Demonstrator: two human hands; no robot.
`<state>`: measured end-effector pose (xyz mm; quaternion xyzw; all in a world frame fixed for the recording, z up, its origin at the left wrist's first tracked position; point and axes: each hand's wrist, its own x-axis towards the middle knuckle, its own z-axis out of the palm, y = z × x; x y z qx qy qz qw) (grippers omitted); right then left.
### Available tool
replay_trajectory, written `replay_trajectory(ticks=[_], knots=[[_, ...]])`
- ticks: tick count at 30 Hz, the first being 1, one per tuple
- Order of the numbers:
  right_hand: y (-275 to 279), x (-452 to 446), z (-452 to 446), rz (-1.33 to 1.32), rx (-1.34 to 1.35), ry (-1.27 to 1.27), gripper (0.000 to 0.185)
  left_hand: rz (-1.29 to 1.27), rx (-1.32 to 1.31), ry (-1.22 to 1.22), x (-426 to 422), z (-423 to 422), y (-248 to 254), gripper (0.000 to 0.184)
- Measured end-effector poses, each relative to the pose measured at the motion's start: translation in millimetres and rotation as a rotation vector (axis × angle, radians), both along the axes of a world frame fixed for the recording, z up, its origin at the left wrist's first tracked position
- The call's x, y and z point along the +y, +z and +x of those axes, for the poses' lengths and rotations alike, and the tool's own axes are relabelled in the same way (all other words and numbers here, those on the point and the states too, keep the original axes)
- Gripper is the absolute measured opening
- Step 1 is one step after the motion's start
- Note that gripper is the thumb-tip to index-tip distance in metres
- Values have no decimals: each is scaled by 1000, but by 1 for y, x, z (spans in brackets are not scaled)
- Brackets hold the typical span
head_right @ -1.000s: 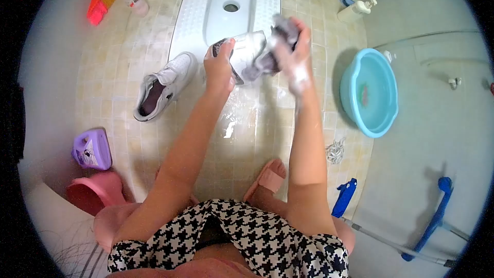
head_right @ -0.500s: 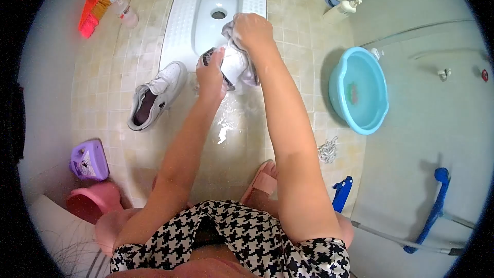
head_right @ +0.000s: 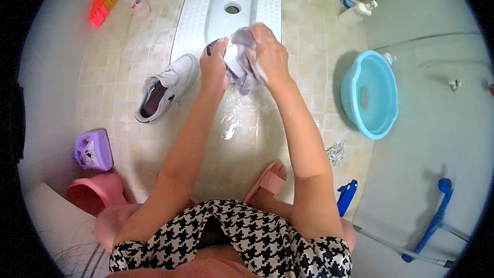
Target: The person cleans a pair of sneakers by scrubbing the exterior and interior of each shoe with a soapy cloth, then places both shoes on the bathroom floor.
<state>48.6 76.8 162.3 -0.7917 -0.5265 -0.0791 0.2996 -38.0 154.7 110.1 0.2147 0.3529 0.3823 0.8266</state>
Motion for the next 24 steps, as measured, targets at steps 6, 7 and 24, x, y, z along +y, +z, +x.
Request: replay_trajectory(ticks=[6, 7, 24], knots=[[10, 47, 43, -460, -31, -134, 24, 28, -35, -24, -5, 11, 0, 16], [10, 55, 54, -556, -45, -132, 25, 29, -14, -33, -6, 13, -2, 16], [18, -6, 41, 19, 320, -194, 26, 23, 2, 13, -19, -2, 7, 21]])
